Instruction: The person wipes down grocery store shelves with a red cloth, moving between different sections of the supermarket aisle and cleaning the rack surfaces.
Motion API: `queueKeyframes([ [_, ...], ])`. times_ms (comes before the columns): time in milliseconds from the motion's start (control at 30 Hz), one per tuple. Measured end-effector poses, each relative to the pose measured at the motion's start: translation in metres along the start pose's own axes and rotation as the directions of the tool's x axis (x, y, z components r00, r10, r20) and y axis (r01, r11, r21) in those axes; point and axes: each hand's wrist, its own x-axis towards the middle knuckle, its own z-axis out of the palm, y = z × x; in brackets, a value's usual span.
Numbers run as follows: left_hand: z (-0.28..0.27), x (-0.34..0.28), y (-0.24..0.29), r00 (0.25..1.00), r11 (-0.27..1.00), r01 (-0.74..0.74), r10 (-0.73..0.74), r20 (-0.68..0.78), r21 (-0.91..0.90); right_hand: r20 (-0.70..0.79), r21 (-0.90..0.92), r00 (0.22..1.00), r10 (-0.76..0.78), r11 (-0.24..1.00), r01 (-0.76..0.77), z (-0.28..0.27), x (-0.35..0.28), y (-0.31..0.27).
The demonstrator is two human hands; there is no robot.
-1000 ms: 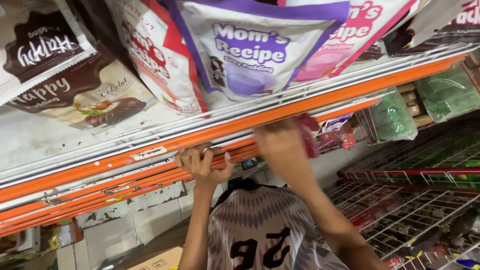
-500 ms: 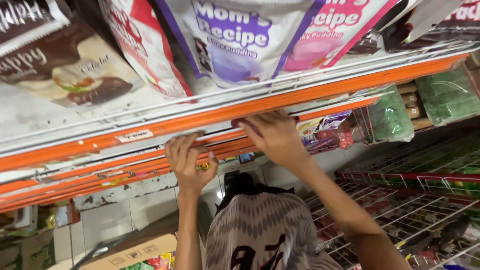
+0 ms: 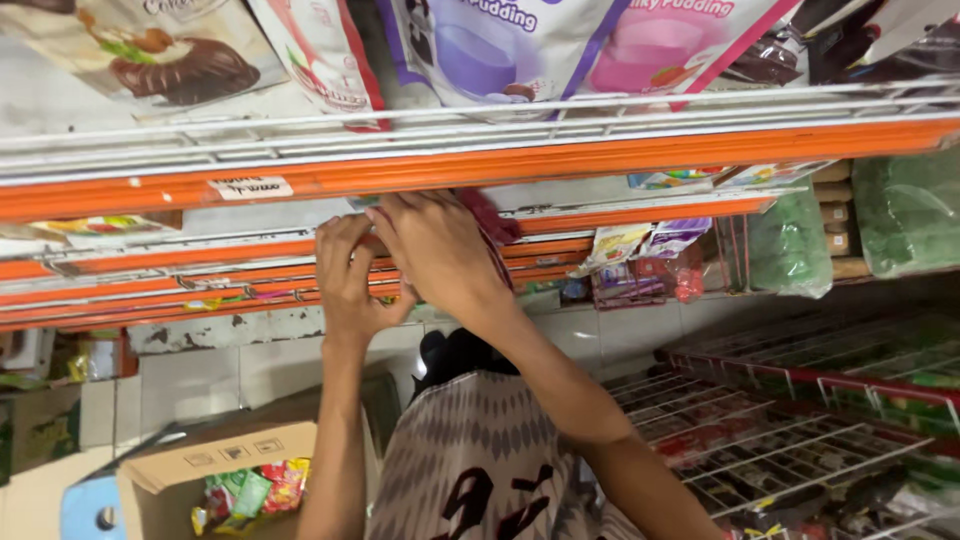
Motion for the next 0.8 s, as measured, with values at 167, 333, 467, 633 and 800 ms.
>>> queueKeyframes([
  [167, -0.017, 0.000, -0.006, 0.995, 0.994, -0.044, 0.034, 0.098, 0.105, 0.380, -0.264, 0.813, 0.442, 0.894, -0.363, -0.041, -0.018, 0.023],
  [333, -0.052, 0.009, -0.018, 0.998, 0.980, 0.063, -0.066, 0.006, 0.187, -0.169, -0.299, 0.982, -0.086, 0.954, 0.033, -0.028, -0.024, 0.012],
  [467, -0.053, 0.011, -0.023, 0.993, 0.965, 0.110, -0.119, 0.020, 0.239, 0.015, -0.354, 1.000, 0.007, 0.935, -0.001, 0.026, -0.002, -0.024],
  [633, -0.053, 0.009, -0.036, 0.994, 0.965, 0.102, -0.105, -0.001, 0.241, -0.273, -0.147, 0.957, -0.100, 0.987, 0.062, 0.055, 0.008, -0.047],
  [800, -0.076, 0.008, -0.045, 0.995, 0.971, 0.017, -0.040, 0.092, 0.239, -0.136, -0.536, 0.980, -0.146, 0.843, 0.051, 0.015, -0.017, -0.005],
])
